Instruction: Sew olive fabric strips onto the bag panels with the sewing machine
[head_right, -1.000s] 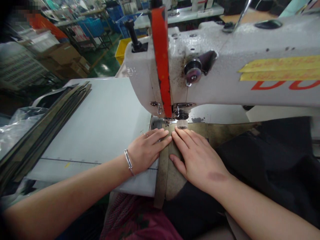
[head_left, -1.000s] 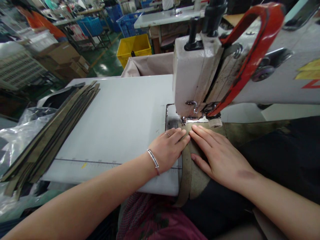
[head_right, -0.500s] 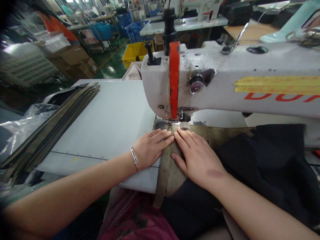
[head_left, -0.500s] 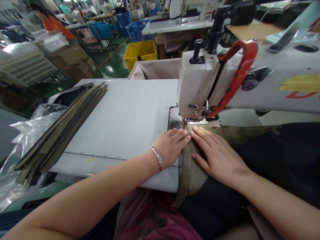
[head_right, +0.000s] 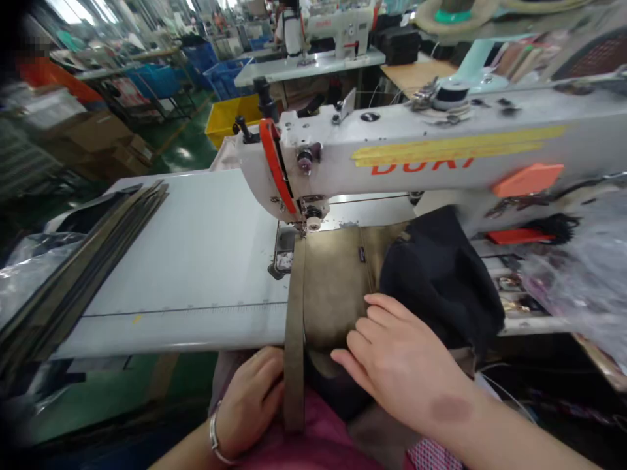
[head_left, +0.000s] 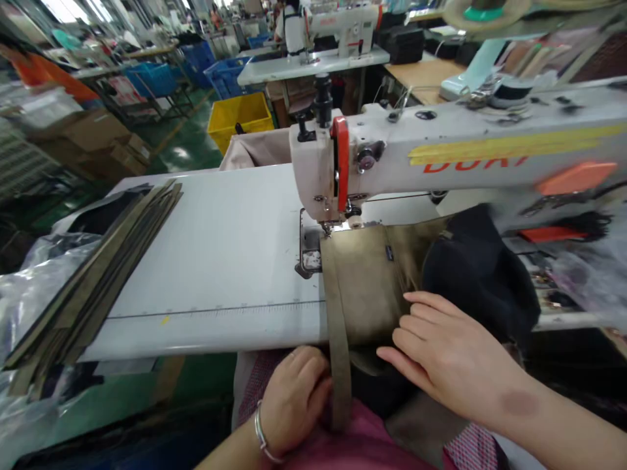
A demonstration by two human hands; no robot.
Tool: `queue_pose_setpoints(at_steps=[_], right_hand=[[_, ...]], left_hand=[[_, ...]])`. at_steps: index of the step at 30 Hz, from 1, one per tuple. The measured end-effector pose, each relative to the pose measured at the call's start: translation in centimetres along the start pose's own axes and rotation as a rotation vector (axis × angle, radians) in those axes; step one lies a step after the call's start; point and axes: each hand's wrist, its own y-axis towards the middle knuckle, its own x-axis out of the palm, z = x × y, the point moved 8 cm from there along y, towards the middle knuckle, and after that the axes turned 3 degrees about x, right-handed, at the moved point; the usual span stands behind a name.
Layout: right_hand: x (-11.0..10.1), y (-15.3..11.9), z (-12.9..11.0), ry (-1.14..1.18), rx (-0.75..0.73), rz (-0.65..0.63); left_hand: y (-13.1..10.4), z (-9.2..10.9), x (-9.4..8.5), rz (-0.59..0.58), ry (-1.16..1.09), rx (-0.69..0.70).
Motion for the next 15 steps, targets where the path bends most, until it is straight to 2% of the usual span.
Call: queue_pose_setpoints(at_steps=[2,4,6,9,11,13,14,15], right_hand=[[-0.6,-1.4,-0.1,0.022,-0.004,0.029],[-0.6,-2.5,0.9,-0.055,0.061,0.017],[-0.2,-3.7,2.1,-0.194,0.158,-0.064],[0.9,-6.2,3.5,-0.347,0.315,-0.265],[2.2,-7.9,3.4,-0.287,0.381,-0.461],[3.5,-9.0,2.4,-0.15,0.382,-0.616],[3.8,-9.0,1.9,-0.103,0.364,-0.62],[3.6,-8.5,1.7,-0.094,0.348,-0.561]], left_hand=[[-1.7,-2.1,2.7,-0.092,-0.062,-0.17],[-1.7,-4.0,4.2,-0.054,-0.16,-0.312],[-0.6,-4.8,5.3,-0.021,-0.303,-0.367],[1.1,-4.4,6.4,-0.062,-0.46,-0.371],[1.5,-3.9,6.6,-0.074,-0.505,-0.368],[1.5,-3.6,6.9,-0.095,-0.556,-0.365],[1.4,-3.4,7.2,-0.122,-0.601,-0.373],[1.3,-3.3,7.7,-0.161,-0.649,-0.384]])
